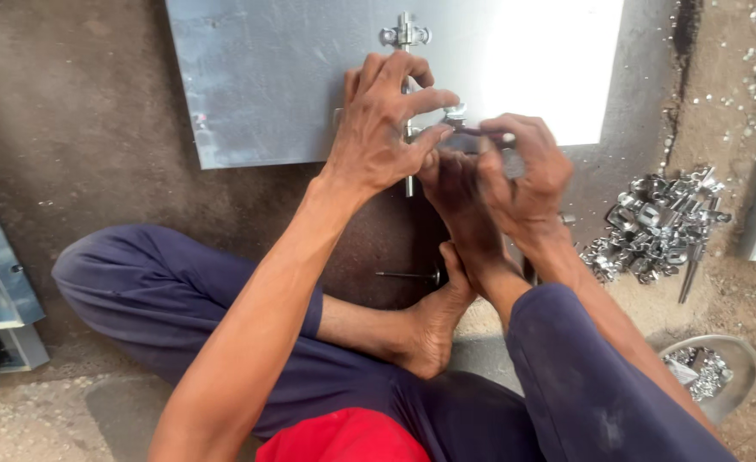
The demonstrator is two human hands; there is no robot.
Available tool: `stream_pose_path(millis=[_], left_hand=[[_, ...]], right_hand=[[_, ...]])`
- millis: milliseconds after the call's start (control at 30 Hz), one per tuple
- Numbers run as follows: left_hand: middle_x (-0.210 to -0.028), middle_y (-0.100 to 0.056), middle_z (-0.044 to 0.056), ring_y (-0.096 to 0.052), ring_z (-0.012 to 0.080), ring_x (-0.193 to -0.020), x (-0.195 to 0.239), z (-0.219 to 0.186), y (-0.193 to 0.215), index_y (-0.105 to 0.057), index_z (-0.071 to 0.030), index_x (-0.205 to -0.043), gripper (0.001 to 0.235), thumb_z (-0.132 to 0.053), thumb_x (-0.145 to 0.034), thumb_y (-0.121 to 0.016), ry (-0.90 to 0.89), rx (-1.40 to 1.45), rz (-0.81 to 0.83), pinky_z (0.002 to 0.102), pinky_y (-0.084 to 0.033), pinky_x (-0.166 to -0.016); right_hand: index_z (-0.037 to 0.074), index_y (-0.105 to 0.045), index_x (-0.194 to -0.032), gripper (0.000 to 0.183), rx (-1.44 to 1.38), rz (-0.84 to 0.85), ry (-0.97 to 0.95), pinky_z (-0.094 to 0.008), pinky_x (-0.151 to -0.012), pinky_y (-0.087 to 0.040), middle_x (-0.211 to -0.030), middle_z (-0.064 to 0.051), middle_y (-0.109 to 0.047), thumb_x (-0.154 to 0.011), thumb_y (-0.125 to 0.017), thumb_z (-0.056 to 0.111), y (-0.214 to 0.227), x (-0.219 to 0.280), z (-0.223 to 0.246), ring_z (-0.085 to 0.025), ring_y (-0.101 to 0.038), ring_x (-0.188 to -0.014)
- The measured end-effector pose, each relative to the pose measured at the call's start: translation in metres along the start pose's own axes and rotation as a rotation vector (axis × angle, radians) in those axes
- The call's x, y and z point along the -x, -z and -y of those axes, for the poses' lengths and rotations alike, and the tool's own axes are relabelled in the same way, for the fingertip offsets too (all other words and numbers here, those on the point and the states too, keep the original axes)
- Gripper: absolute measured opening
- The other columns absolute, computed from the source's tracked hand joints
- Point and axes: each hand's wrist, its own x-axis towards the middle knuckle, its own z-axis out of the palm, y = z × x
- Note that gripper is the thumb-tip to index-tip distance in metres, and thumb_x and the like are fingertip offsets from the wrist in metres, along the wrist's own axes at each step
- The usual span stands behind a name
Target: The person fits a sliding latch onto a metal panel, using a hammer to drive a pin through the hinge components while holding the pieces in place.
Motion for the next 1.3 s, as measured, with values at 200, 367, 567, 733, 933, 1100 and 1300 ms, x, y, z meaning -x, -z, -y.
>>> stream_pose_path(millis=[200, 367, 567, 733, 933, 1100, 1300], left_hand=[[-0.108, -0.052, -0.003, -0.043, 0.0203, -0.108, -0.008, 0.004, -0.007, -0.081, -0.027, -0.106, 0.035, -0.040, -0.076, -0.093, 0.006, -0.072, -0.010, 0.042, -0.034, -0.102], [-0.106, -0.052, -0.005, -0.043, 0.0200, -0.106, -0.008, 0.002, -0.010, -0.083, -0.026, -0.101, 0.033, -0.036, -0.072, -0.094, 0.043, -0.059, -0.022, 0.042, -0.035, -0.102], [-0.102, -0.055, -0.006, -0.044, 0.0199, -0.104, -0.008, 0.004, -0.014, -0.082, -0.026, -0.098, 0.033, -0.033, -0.068, -0.095, 0.058, -0.034, -0.036, 0.042, -0.034, -0.103], [-0.102, -0.056, -0.007, -0.045, 0.0195, -0.103, -0.009, 0.003, -0.014, -0.083, -0.027, -0.097, 0.031, -0.029, -0.068, -0.094, 0.075, -0.045, -0.028, 0.042, -0.034, -0.103], [-0.105, -0.056, -0.006, -0.046, 0.0197, -0.105, -0.010, 0.002, -0.015, -0.082, -0.027, -0.100, 0.031, -0.030, -0.071, -0.093, 0.069, -0.066, -0.018, 0.042, -0.036, -0.104], [-0.117, -0.057, 0.007, -0.047, 0.0246, -0.108, -0.003, -0.001, 0.003, -0.069, -0.019, -0.130, 0.063, -0.038, -0.073, -0.089, -0.003, -0.105, 0.007, 0.046, -0.038, -0.092], [-0.122, -0.057, 0.015, -0.054, 0.0262, -0.106, -0.021, -0.025, 0.004, -0.047, 0.006, -0.151, 0.069, -0.023, -0.094, -0.074, 0.041, -0.642, -0.229, 0.044, -0.047, -0.090]], right_hand=[[0.004, -0.066, -0.122, 0.015, -0.029, 0.032, -0.028, -0.032, -0.082, -0.063, -0.114, -0.011, -0.069, -0.107, -0.066, 0.003, -0.009, 0.008, -0.001, -0.021, -0.074, -0.097], [0.005, -0.068, -0.119, 0.015, 0.061, 0.047, 0.039, -0.033, -0.080, -0.061, -0.111, -0.011, -0.069, -0.104, -0.068, 0.004, -0.003, 0.000, 0.008, -0.022, -0.071, -0.097], [0.004, -0.068, -0.116, 0.011, 0.027, -0.009, 0.055, -0.030, -0.074, -0.062, -0.107, -0.009, -0.070, -0.106, -0.066, 0.005, -0.007, -0.001, -0.004, -0.018, -0.070, -0.090], [0.002, -0.068, -0.116, 0.010, 0.021, 0.024, -0.006, -0.027, -0.066, -0.061, -0.108, -0.013, -0.069, -0.109, -0.063, 0.008, -0.015, -0.007, -0.014, -0.018, -0.071, -0.084], [0.002, -0.065, -0.121, 0.013, -0.003, 0.066, 0.023, -0.028, -0.073, -0.064, -0.112, -0.015, -0.067, -0.110, -0.064, 0.009, -0.009, -0.021, 0.000, -0.020, -0.072, -0.091], [0.000, -0.066, -0.130, 0.031, 0.326, 0.109, -0.197, -0.041, -0.072, -0.057, -0.089, -0.015, -0.061, -0.099, -0.062, -0.004, 0.024, 0.021, -0.013, -0.032, -0.063, -0.084], [-0.002, -0.058, -0.135, 0.040, 0.235, 0.344, -0.187, -0.038, -0.080, -0.058, -0.107, -0.015, -0.067, -0.099, -0.071, 0.010, 0.060, 0.082, -0.038, -0.025, -0.066, -0.094]])
